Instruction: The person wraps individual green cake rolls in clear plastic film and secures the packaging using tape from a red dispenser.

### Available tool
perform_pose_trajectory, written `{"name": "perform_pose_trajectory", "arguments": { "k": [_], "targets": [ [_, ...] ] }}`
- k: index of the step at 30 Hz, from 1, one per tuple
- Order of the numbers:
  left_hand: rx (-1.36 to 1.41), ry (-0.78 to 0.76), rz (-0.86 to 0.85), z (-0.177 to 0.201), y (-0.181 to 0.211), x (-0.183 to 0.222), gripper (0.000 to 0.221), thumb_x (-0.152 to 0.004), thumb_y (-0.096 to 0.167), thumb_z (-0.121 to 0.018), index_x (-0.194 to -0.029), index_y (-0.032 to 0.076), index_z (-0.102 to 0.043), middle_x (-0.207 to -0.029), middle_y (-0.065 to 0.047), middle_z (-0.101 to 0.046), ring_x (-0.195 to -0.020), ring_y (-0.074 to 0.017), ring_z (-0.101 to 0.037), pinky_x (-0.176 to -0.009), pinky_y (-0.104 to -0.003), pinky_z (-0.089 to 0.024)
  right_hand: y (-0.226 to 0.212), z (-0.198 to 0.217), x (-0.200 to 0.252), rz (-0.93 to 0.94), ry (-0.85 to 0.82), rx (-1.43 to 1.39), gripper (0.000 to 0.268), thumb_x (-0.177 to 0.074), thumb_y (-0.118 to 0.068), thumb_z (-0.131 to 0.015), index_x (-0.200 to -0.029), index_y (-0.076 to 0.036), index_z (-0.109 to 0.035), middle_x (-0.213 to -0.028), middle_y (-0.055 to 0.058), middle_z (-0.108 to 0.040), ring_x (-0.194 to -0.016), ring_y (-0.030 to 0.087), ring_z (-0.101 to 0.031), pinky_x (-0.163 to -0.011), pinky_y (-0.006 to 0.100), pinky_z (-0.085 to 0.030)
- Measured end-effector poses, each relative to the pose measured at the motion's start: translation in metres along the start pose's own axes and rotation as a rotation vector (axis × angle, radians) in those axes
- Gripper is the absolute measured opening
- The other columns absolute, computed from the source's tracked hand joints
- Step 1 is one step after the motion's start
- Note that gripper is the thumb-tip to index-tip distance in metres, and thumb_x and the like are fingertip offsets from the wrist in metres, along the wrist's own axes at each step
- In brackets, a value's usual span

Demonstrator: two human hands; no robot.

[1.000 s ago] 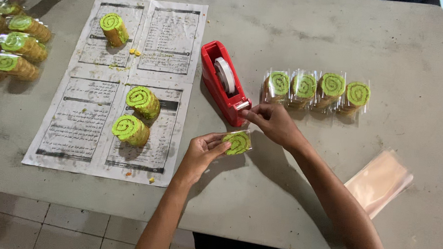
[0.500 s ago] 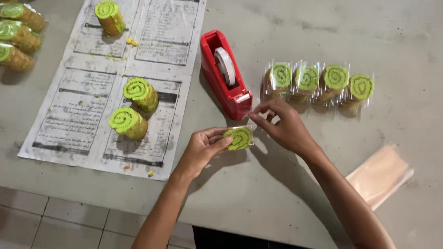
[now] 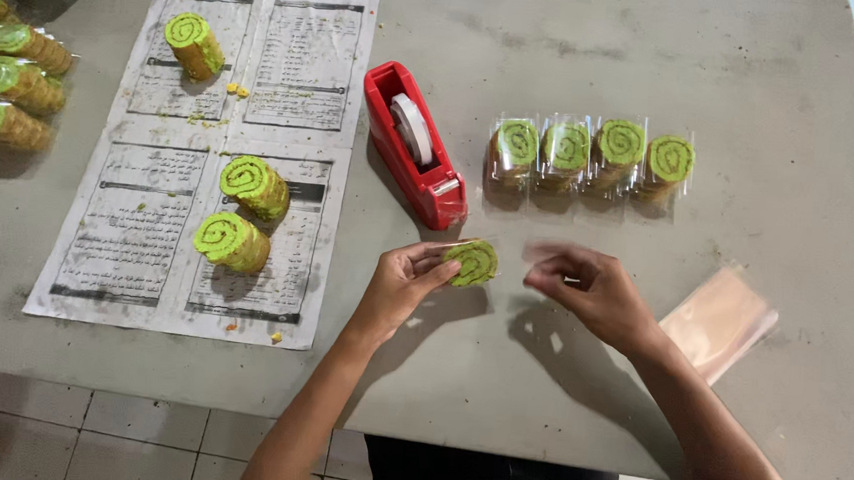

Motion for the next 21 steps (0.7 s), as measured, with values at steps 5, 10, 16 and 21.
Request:
{"name": "perform_pose_trajectory", "arguments": {
  "k": [5,10,16,21],
  "targets": [
    [-0.042,-0.079,-0.046,-0.037,0.005,-0.016,0.046,-0.098,0.021,-0.087,-0.132,-0.007,-0.074,-0.109,-0.02,-0.083,-0.1,-0.0171,-0.078,-0.089,-0.034,-0.067,0.002,0.01,0.013,-0.009,0.008,-0.096,0.069,-0.091,-0.002,-0.082,-0.152,-0.006,-0.052,-0.088,0.014,-0.083,-0.071,0.013,-0.064,-0.055,0.022,-0.051],
    [0.041,-0.081,-0.035,-0.069,-0.005,-0.032,0.041,-0.097,0.014,-0.086,-0.133,-0.004,-0.075,-0.11,-0.012,-0.083,-0.101,-0.0113,-0.075,-0.093,-0.033,-0.067,0.003,0.015,0.016,-0.021,0.057,-0.141,0.063,-0.092,-0.005,-0.083,-0.146,-0.008,-0.049,-0.09,0.016,-0.084,-0.068,0.014,-0.063,-0.051,0.023,-0.049],
    [0.002,-0.1,-0.05,-0.088,-0.01,-0.036,0.041,-0.097,0.017,-0.087,-0.133,-0.001,-0.077,-0.112,-0.016,-0.084,-0.104,-0.0148,-0.077,-0.094,-0.038,-0.068,0.009,0.023,0.014,-0.057,0.115,-0.076,0.058,-0.094,-0.013,-0.084,-0.14,-0.007,-0.049,-0.092,0.018,-0.083,-0.067,0.015,-0.065,-0.05,0.024,-0.051],
    [-0.027,-0.095,-0.097,-0.091,-0.008,-0.035,0.038,-0.1,0.016,-0.085,-0.134,0.002,-0.078,-0.115,-0.017,-0.084,-0.111,-0.017,-0.076,-0.095,-0.04,-0.066,0.012,0.027,0.015,-0.084,0.166,-0.05,0.052,-0.097,-0.014,-0.082,-0.135,-0.007,-0.049,-0.084,0.017,-0.083,-0.058,0.016,-0.061,-0.046,0.025,-0.049]
  ]
}}
Point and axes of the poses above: each hand's wrist, its own x-axis away from the middle knuckle, its own z-axis out of the back of the hand, y = z × x, the point moved 10 cm from there along -x, towards the middle knuckle
